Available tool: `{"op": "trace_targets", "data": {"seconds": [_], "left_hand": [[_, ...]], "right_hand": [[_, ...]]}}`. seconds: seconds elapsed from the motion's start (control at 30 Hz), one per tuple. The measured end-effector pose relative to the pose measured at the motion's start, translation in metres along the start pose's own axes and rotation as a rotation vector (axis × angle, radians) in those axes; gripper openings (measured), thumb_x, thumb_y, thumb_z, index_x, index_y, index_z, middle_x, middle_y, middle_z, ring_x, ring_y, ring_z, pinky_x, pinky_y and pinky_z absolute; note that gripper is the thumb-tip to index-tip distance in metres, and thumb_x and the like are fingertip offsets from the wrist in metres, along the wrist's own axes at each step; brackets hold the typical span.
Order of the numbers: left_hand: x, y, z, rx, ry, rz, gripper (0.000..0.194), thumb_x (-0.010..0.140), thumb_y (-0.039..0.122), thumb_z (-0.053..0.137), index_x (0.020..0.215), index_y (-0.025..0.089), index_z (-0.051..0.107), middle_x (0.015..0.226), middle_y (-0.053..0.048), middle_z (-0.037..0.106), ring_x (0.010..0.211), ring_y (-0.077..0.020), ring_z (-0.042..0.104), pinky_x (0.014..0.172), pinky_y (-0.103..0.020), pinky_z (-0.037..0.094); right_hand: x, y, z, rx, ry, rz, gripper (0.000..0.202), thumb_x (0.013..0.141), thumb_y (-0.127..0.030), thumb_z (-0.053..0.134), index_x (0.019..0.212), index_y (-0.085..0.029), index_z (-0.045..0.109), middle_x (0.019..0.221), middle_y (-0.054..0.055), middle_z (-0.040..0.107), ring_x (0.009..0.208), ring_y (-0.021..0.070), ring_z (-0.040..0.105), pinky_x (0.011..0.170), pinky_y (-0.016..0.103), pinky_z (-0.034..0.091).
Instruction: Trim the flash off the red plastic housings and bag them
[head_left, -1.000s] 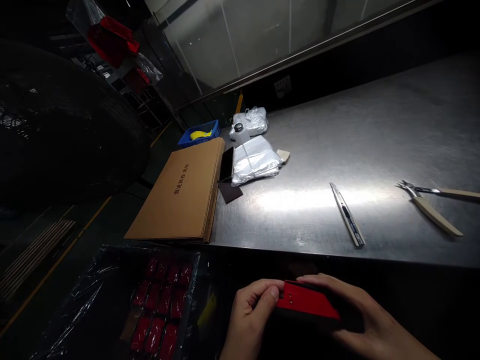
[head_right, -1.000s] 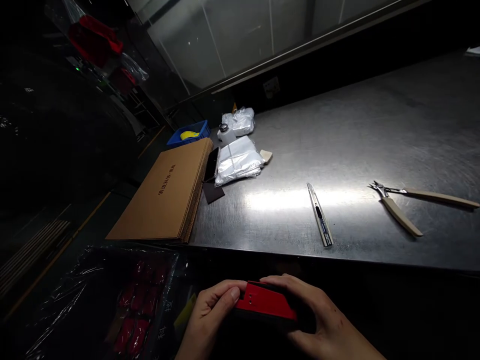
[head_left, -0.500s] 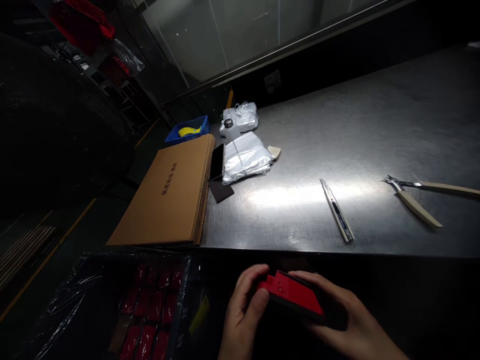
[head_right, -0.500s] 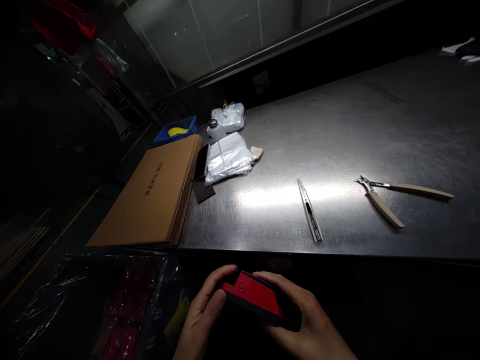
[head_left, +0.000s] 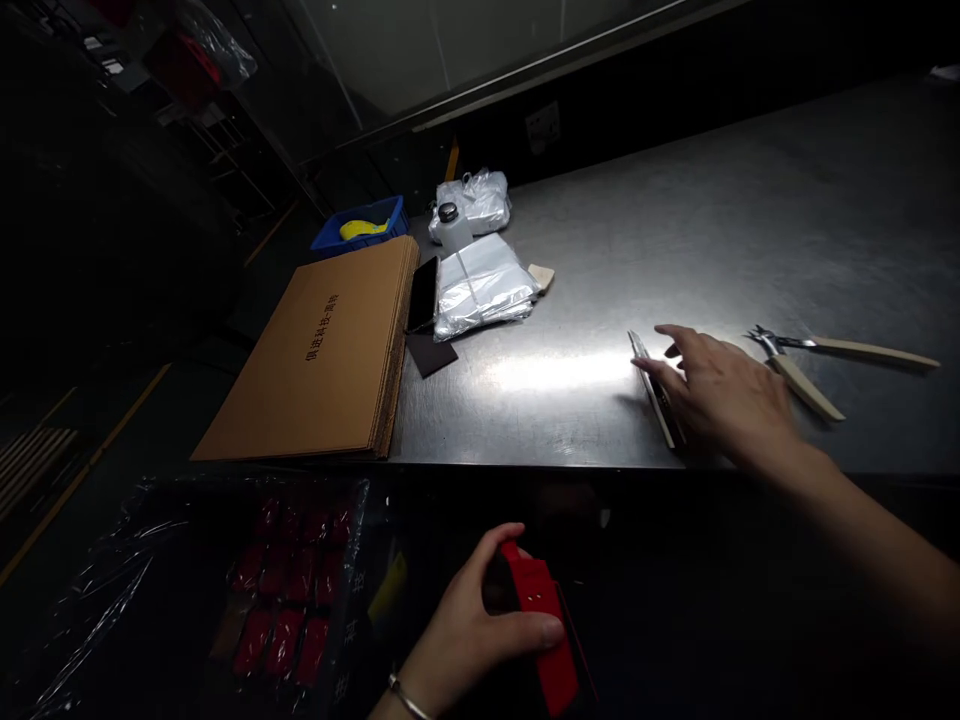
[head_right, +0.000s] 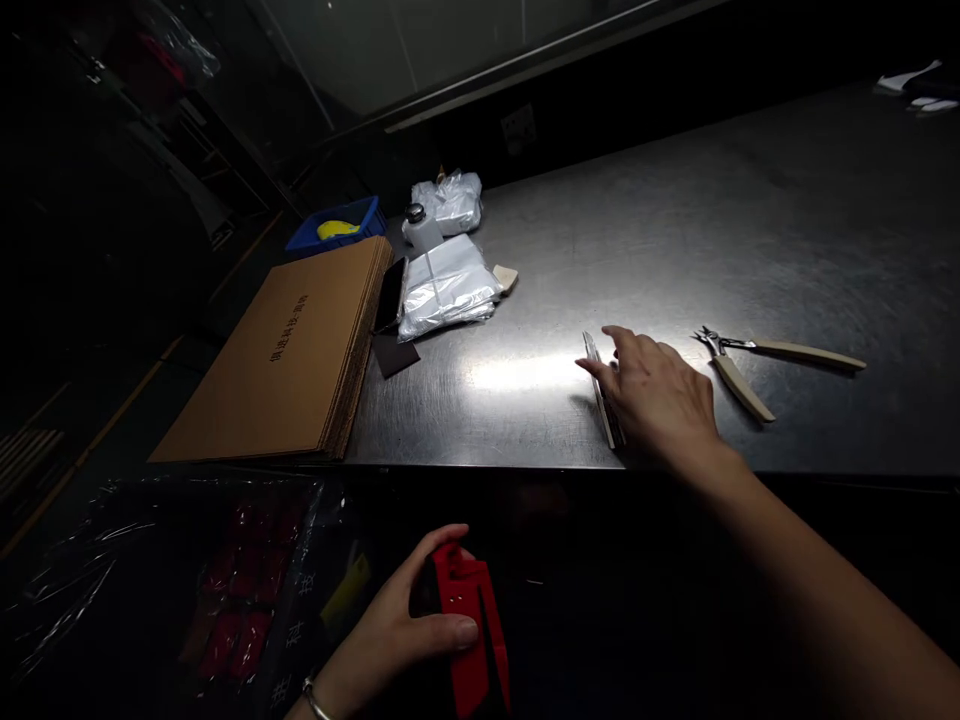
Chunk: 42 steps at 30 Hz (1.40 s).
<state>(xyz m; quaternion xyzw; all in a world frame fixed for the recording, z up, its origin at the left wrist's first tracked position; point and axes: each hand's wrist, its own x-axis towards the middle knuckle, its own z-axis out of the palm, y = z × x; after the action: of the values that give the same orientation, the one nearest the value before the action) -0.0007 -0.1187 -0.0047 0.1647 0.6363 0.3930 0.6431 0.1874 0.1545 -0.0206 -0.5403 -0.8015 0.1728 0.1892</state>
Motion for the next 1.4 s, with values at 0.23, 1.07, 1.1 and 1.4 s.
{"op": "trace_targets", "data": {"seconds": [0.23, 1.07, 1.1, 1.4], "left_hand": [[-0.006, -0.015, 0.011, 0.068, -0.011, -0.052, 0.083, 0.067, 0.036, 0.089, 0.139, 0.025, 0.049, 0.115, -0.007, 0.071, 0.111, -0.0289, 0.065, 0.099, -0.043, 0.049], [-0.004, -0.005, 0.015, 0.278, 0.014, -0.017, 0.089, 0.065, 0.036, 0.089, 0.144, 0.024, 0.050, 0.121, -0.009, 0.068, 0.115, -0.0325, 0.062, 0.104, -0.047, 0.047], [-0.004, -0.005, 0.015, 0.280, 0.015, -0.018, 0.089, 0.065, 0.036, 0.089, 0.144, 0.024, 0.050, 0.120, -0.009, 0.069, 0.115, -0.0324, 0.062, 0.104, -0.047, 0.046], [-0.006, -0.006, 0.015, 0.183, -0.014, -0.057, 0.090, 0.068, 0.033, 0.086, 0.146, 0.021, 0.043, 0.118, -0.010, 0.068, 0.112, -0.0299, 0.063, 0.099, -0.044, 0.049]], "right_hand": [[0.012, -0.001, 0.022, -0.021, -0.039, -0.020, 0.028, 0.103, -0.036, 0.048, 0.124, -0.022, 0.062, 0.120, 0.009, 0.064, 0.110, 0.0263, 0.061, 0.094, 0.049, 0.050], [-0.162, 0.005, -0.002, 0.634, -0.721, -0.460, 0.049, 0.100, -0.010, 0.046, 0.138, -0.040, 0.055, 0.100, -0.001, 0.071, 0.083, 0.0130, 0.070, 0.069, 0.023, 0.052], [-0.163, 0.005, -0.002, 0.613, -0.710, -0.464, 0.048, 0.101, -0.011, 0.045, 0.138, -0.039, 0.055, 0.100, -0.001, 0.071, 0.083, 0.0133, 0.070, 0.069, 0.023, 0.052], [-0.167, -0.013, -0.010, 0.338, -0.350, -0.703, 0.035, 0.107, -0.021, 0.037, 0.135, -0.025, 0.058, 0.083, 0.002, 0.070, 0.064, 0.0110, 0.065, 0.054, 0.021, 0.048]]}}
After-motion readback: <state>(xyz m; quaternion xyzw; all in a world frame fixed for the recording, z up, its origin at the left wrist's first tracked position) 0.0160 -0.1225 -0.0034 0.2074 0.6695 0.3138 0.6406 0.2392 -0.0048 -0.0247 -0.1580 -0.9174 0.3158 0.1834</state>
